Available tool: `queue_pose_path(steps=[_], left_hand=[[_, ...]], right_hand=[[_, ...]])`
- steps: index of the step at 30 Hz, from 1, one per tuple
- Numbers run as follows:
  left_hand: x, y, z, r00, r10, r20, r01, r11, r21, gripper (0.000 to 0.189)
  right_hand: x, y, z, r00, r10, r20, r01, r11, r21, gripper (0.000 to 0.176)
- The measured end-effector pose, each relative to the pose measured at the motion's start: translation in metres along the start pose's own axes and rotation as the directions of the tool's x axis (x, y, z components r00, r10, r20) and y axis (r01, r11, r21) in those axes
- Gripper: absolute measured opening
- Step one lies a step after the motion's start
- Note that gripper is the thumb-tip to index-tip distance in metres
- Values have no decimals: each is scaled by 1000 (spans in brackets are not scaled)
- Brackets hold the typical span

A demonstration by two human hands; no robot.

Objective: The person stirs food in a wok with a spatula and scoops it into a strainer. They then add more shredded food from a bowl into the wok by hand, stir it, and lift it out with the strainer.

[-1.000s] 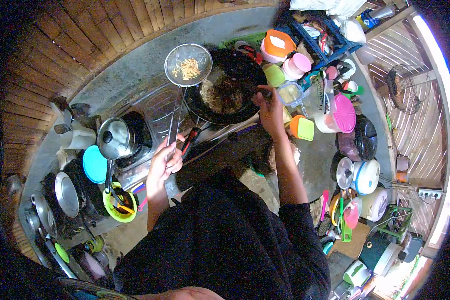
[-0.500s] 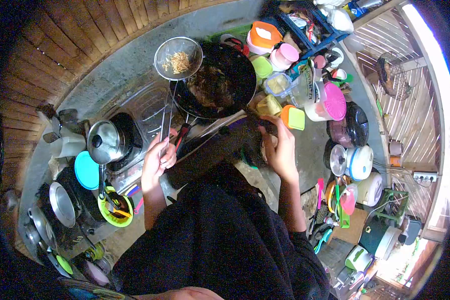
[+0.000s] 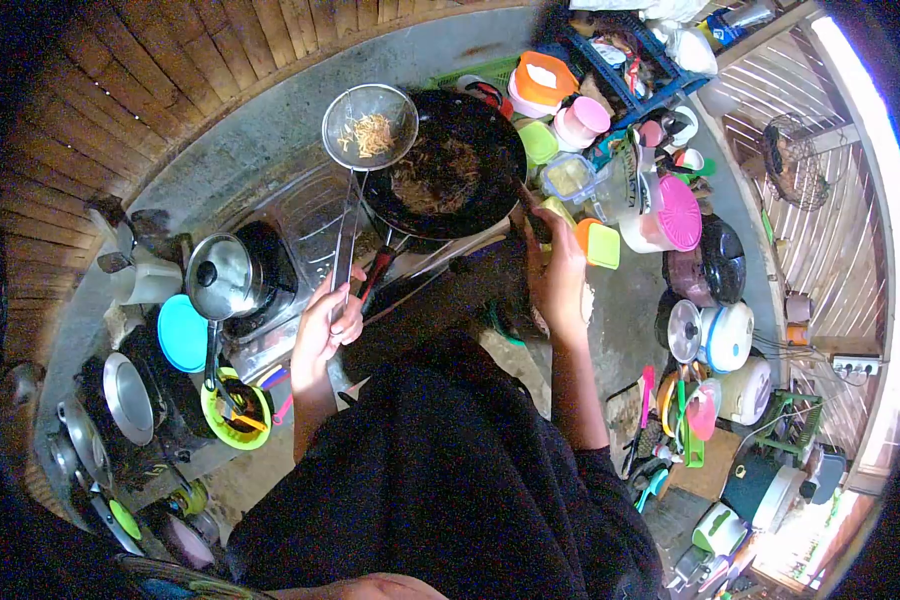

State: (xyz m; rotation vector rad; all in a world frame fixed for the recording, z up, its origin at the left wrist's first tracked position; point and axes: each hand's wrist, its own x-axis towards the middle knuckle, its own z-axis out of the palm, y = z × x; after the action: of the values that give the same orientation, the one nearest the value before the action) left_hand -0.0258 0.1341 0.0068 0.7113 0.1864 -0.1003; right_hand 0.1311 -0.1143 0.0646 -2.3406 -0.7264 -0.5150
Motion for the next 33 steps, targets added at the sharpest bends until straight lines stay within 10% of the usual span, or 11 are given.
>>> queue_pose_path(steps=[24,33], left_hand=[[8,0,4,999,-49,-8,49,998,-26,23],[3,2,-1,999,-40,8,40,999,-29,23]], right_hand=[[-16,15,16,899,413,147,-437,867,237,18],[-6,30,51,816,558,149,-508,571,645,19]])
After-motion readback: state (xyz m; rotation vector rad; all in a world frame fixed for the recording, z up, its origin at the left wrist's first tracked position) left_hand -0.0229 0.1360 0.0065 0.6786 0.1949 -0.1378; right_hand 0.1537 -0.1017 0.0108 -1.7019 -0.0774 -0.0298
